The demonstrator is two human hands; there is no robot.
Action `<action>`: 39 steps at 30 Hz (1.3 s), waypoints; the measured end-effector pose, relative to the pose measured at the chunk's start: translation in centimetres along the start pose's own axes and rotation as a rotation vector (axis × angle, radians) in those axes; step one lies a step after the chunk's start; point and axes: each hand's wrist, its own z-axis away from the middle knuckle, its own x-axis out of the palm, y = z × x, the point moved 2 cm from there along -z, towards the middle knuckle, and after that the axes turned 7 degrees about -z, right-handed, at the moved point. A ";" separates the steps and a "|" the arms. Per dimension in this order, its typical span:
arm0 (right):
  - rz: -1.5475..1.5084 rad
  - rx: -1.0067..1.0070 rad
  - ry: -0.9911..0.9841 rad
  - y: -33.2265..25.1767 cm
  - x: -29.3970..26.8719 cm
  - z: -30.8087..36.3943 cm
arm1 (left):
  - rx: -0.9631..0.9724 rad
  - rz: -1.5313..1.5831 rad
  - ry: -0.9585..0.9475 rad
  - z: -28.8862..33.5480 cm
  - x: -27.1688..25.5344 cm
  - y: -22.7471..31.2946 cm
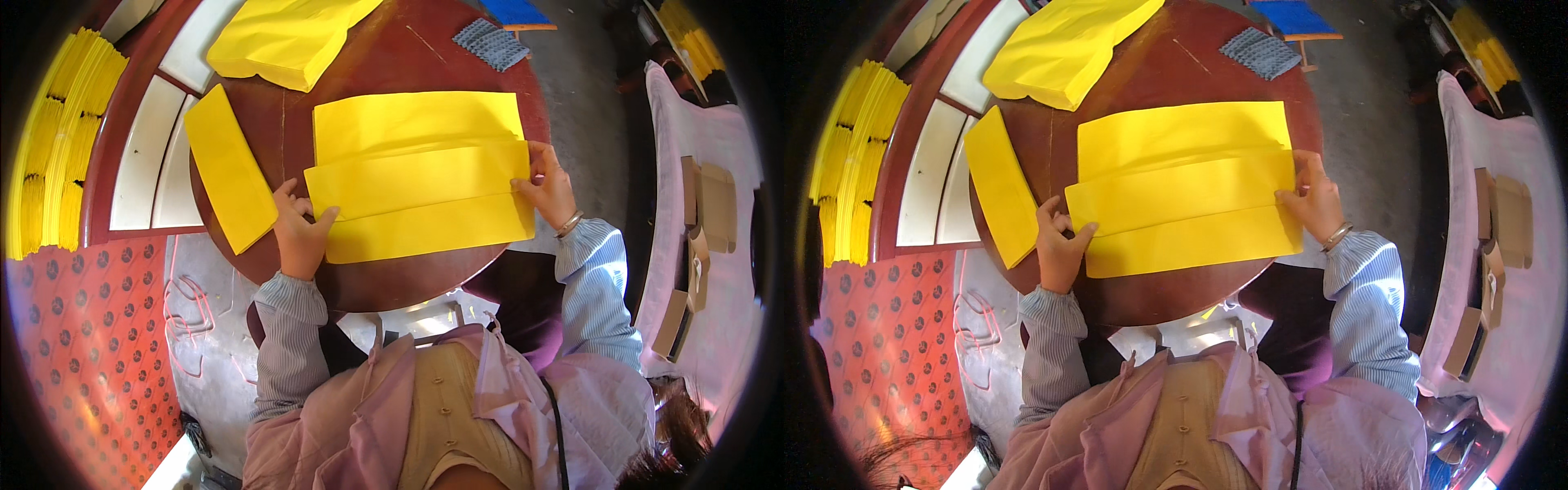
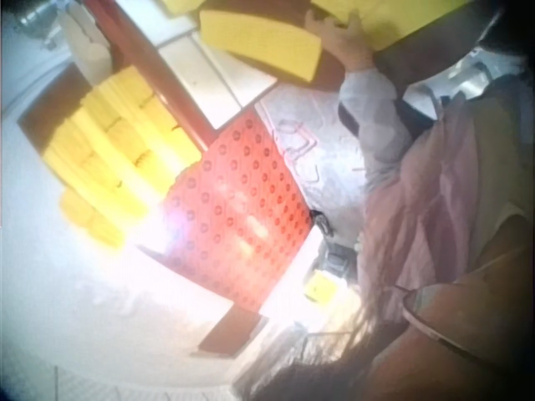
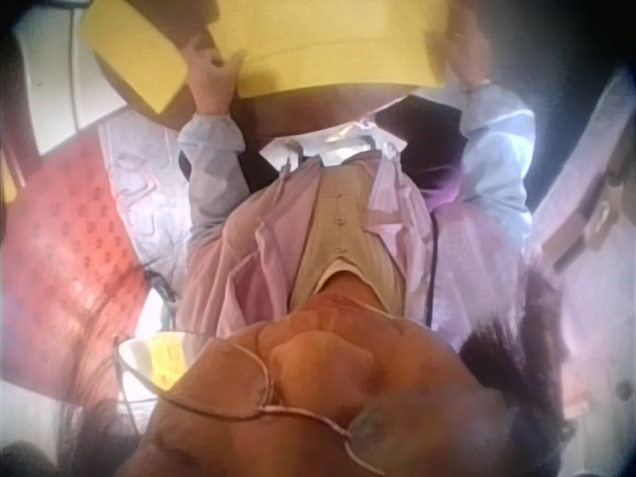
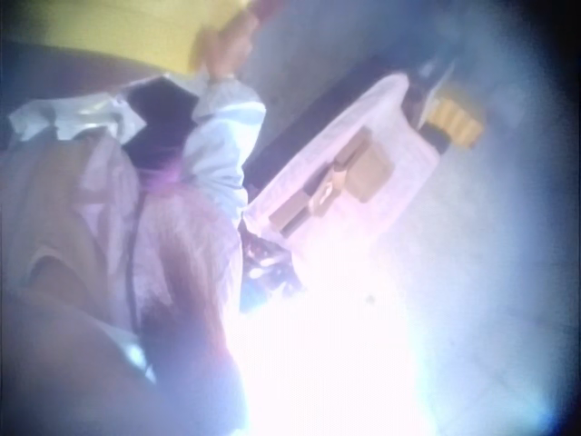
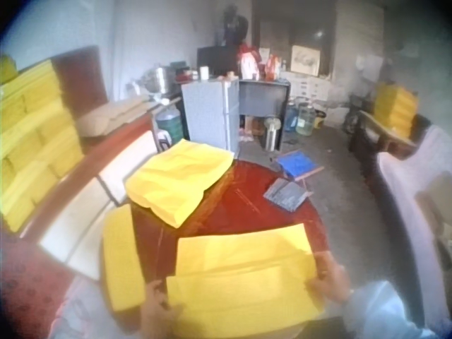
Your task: The person folds yellow paper sheets by hand on a round table, aligning edges and pressing creases. They handle multiple sheets, folding them into smaller rectangles and stacking them on the table.
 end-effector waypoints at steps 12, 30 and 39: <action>-0.070 0.167 -0.092 -1.0 -0.4 -1.0 | -0.036 0.096 0.019 0.5 0.6 -0.9; -0.067 0.181 -0.097 0.5 -0.6 -1.4 | 0.082 -0.221 0.048 0.7 0.0 4.0; -0.053 0.219 -0.096 0.4 -0.2 -1.8 | 0.483 -0.271 -0.378 -1.4 2.5 5.7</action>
